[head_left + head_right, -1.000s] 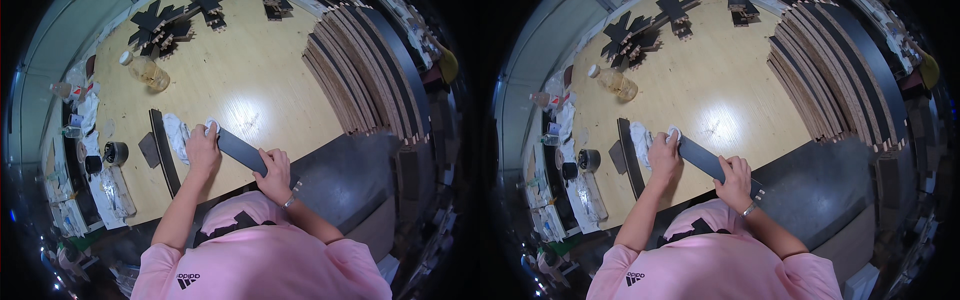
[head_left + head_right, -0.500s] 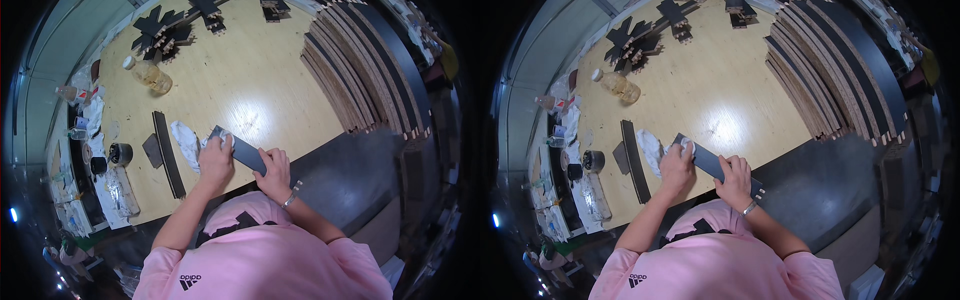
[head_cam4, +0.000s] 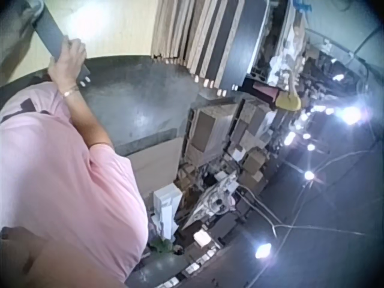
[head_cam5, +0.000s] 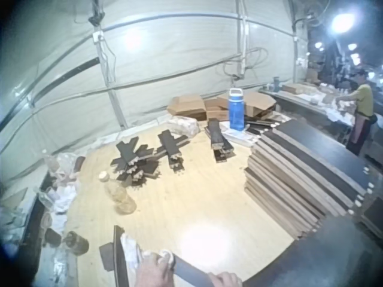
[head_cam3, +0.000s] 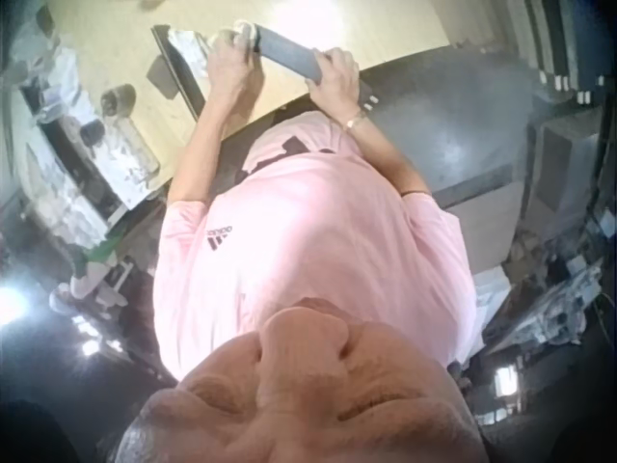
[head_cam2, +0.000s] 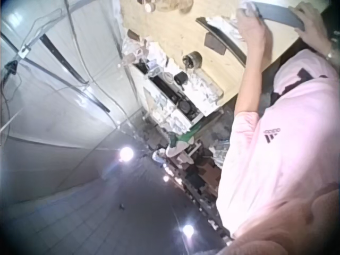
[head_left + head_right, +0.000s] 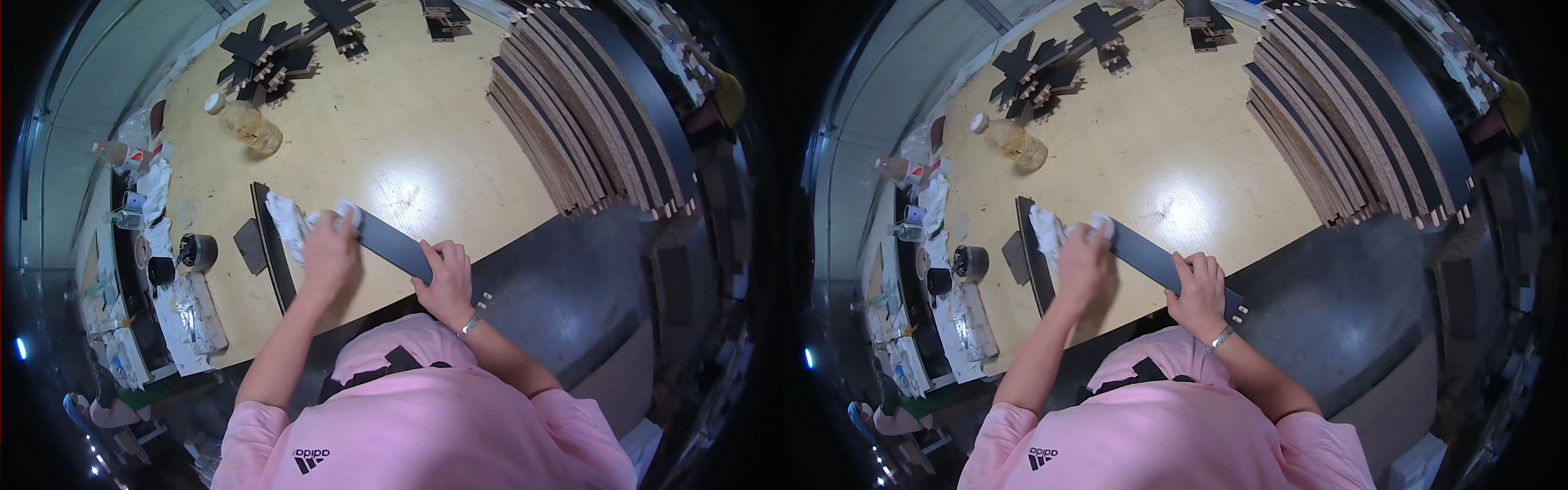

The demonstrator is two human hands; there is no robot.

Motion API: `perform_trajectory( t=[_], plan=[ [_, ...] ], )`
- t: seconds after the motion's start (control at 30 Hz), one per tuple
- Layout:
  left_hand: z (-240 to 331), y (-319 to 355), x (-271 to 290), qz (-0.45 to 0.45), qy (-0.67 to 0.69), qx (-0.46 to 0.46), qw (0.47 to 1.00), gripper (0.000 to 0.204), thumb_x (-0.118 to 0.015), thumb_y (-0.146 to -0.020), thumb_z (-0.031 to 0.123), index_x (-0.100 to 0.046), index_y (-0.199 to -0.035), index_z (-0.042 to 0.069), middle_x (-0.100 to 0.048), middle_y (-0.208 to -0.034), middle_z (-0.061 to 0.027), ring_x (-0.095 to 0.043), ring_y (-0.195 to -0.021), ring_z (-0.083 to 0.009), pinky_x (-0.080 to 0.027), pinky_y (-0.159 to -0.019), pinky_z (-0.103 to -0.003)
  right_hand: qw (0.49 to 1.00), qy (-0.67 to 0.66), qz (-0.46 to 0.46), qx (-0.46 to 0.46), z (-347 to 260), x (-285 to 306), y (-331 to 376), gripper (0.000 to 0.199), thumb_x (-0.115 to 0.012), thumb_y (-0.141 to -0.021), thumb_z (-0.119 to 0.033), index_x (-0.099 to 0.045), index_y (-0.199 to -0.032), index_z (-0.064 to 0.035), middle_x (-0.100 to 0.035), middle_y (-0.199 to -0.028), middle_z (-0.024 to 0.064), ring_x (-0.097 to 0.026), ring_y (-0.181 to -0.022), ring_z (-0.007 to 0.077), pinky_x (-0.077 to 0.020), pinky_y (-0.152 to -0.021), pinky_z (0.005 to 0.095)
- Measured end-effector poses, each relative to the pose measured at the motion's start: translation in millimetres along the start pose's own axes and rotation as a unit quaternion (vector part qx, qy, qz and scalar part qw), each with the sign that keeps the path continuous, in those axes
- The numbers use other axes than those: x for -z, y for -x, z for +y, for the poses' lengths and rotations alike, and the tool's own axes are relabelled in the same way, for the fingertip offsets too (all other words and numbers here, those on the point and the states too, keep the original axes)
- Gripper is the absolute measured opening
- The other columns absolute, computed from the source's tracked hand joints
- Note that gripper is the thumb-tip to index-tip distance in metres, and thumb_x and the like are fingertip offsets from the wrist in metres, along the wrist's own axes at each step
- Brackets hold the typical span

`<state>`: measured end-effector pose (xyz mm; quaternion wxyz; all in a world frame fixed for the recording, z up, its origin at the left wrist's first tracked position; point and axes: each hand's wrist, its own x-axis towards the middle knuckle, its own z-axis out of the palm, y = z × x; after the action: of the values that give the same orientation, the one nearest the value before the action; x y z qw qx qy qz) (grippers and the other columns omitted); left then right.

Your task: The person cleans dark wooden planks by hand using a white cloth, then applies a dark liquid from a small container to the ends of the planks using a small applicator tool.

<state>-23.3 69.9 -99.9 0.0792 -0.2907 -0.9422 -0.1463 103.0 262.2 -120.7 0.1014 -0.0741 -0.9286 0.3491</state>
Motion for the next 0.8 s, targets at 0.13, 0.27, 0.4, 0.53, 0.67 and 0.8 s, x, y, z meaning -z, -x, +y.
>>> perform_trajectory(
  t=[0.13,0.27,0.4,0.53,0.67,0.8],
  plan=[
    [-10,-3,-2,-0.027,-0.027,0.066,0.997,0.032,-0.064,-0.083,0.012,-0.066,-0.115,0.007,-0.059,-0.102,-0.0169,-0.061,-0.089,-0.0356,-0.050,-0.075,-0.045,1.000,0.004,-0.001,0.003,-1,-2,1,0.061,-0.078,-0.063,-0.011,-0.061,-0.120,-0.0006,-0.051,-0.103,0.0114,-0.049,-0.099,0.0295,-0.0397,-0.086,0.0404],
    [-39,-8,20,0.034,-0.020,0.186,0.982,0.029,-0.061,-0.089,0.014,-0.067,-0.116,0.006,-0.058,-0.103,-0.0146,-0.060,-0.091,-0.0329,-0.050,-0.076,-0.043,1.000,0.017,-0.014,0.008,1,0,-4,0.060,-0.079,-0.064,-0.013,-0.062,-0.119,-0.0006,-0.050,-0.102,0.0116,-0.049,-0.099,0.0296,-0.0404,-0.087,0.0408],
    [-33,10,29,0.045,0.075,0.254,0.963,0.031,-0.059,-0.090,0.013,-0.066,-0.120,0.007,-0.057,-0.102,-0.0141,-0.060,-0.091,-0.0307,-0.049,-0.077,-0.039,0.997,-0.055,-0.034,-0.046,-1,7,-1,0.047,-0.077,-0.072,-0.014,-0.063,-0.114,0.0011,-0.057,-0.101,0.0110,-0.055,-0.096,0.0261,-0.0455,-0.085,0.0385],
    [5,28,22,0.103,0.207,0.237,0.944,0.032,-0.057,-0.092,0.011,-0.065,-0.123,0.007,-0.055,-0.100,-0.0135,-0.059,-0.090,-0.0290,-0.049,-0.080,-0.035,0.908,-0.366,-0.143,-0.145,19,13,5,0.028,-0.065,-0.090,-0.019,-0.063,-0.107,0.0029,-0.065,-0.097,0.0121,-0.064,-0.085,0.0212,-0.0520,-0.075,0.0319],
    [71,38,11,-0.007,0.193,0.013,0.981,0.041,-0.066,-0.083,0.013,-0.064,-0.125,0.010,-0.057,-0.106,-0.0141,-0.060,-0.097,-0.0327,-0.050,-0.082,-0.040,0.658,-0.637,-0.264,-0.302,26,21,5,0.040,-0.036,-0.105,-0.027,-0.061,-0.106,0.0040,-0.069,-0.090,0.0158,-0.069,-0.067,0.0222,-0.0589,-0.064,0.0309],
    [64,21,-17,-0.017,0.108,-0.068,0.992,0.039,-0.065,-0.082,0.011,-0.065,-0.121,0.011,-0.058,-0.107,-0.0136,-0.057,-0.096,-0.0334,-0.045,-0.079,-0.046,0.612,-0.662,-0.285,-0.325,26,23,12,0.041,-0.035,-0.105,-0.028,-0.059,-0.112,0.0041,-0.068,-0.096,0.0180,-0.069,-0.077,0.0233,-0.0601,-0.067,0.0350]
  ],
)
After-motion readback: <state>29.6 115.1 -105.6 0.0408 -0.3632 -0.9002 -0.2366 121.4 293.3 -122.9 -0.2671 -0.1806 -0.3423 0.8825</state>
